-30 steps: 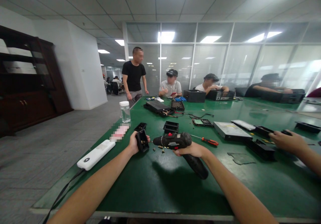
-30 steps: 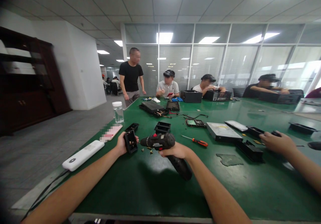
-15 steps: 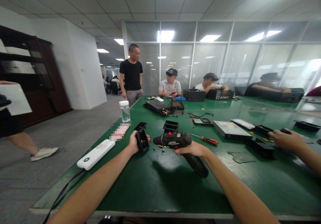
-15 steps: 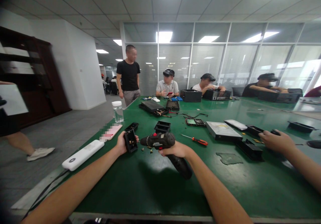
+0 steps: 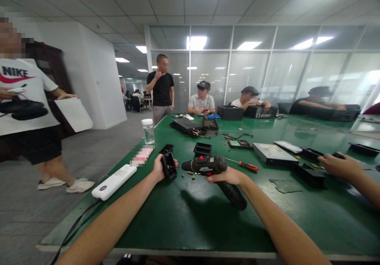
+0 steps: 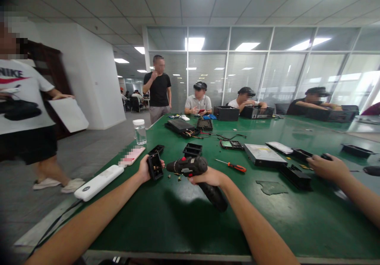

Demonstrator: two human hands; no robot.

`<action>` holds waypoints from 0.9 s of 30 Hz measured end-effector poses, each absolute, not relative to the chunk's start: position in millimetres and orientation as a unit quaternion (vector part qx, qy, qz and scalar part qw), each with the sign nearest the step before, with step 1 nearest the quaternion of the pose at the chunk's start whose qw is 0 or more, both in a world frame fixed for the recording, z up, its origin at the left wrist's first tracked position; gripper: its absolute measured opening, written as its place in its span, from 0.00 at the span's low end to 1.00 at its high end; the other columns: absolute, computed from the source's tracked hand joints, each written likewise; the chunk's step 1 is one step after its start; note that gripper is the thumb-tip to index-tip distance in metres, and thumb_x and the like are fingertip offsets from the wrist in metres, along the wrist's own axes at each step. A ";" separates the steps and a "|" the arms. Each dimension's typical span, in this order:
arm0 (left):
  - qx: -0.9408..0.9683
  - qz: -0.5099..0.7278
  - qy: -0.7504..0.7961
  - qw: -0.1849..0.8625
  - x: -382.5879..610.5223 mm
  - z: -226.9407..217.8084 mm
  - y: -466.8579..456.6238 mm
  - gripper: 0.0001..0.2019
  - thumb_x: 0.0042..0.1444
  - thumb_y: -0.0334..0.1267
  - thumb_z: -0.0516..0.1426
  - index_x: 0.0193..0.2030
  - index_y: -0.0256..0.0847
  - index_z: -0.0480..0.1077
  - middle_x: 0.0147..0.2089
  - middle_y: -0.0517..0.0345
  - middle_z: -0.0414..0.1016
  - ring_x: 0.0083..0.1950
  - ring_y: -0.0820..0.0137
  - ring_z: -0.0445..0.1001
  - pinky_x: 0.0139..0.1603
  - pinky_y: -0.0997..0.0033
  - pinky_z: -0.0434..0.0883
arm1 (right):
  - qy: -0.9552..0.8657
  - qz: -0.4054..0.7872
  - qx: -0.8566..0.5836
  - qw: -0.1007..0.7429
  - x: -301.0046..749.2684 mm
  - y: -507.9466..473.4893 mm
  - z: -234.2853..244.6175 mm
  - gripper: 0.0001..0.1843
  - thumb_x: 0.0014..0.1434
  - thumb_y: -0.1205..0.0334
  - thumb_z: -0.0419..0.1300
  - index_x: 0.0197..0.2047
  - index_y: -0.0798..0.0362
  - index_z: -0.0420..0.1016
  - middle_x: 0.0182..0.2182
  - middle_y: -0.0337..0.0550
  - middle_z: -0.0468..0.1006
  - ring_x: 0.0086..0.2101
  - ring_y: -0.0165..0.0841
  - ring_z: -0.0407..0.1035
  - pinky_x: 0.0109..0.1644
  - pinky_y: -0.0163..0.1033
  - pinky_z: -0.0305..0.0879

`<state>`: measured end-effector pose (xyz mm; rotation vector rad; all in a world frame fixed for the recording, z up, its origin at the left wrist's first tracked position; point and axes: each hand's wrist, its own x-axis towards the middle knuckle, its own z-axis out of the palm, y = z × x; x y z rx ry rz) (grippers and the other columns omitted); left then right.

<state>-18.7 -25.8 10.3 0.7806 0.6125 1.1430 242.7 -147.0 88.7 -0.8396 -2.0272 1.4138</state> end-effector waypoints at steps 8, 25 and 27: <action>0.334 0.520 0.282 0.734 -18.2 13.3 -28.4 0.24 0.46 0.48 0.43 0.30 0.25 0.67 0.27 0.39 0.70 0.30 0.60 0.70 0.34 0.61 0.65 | -0.752 0.511 -0.329 0.256 241.8 -146.3 87.6 0.09 0.42 0.62 0.55 0.31 0.50 0.65 0.26 0.42 0.66 0.28 0.30 0.62 0.35 0.38 0.61; 0.325 0.524 0.282 0.735 -18.9 10.7 -24.8 0.23 0.46 0.47 0.42 0.30 0.27 0.67 0.28 0.41 0.70 0.30 0.60 0.70 0.33 0.59 0.65 | -0.757 0.495 -0.347 0.248 243.9 -140.8 81.7 0.10 0.43 0.61 0.56 0.32 0.55 0.65 0.25 0.41 0.65 0.27 0.29 0.61 0.34 0.37 0.60; 0.327 0.524 0.281 0.735 -19.7 9.9 -23.5 0.23 0.46 0.47 0.42 0.30 0.27 0.67 0.28 0.41 0.70 0.31 0.60 0.70 0.34 0.59 0.65 | -0.760 0.492 -0.346 0.246 243.4 -139.7 80.9 0.10 0.42 0.61 0.56 0.31 0.55 0.65 0.25 0.40 0.66 0.27 0.29 0.61 0.33 0.36 0.60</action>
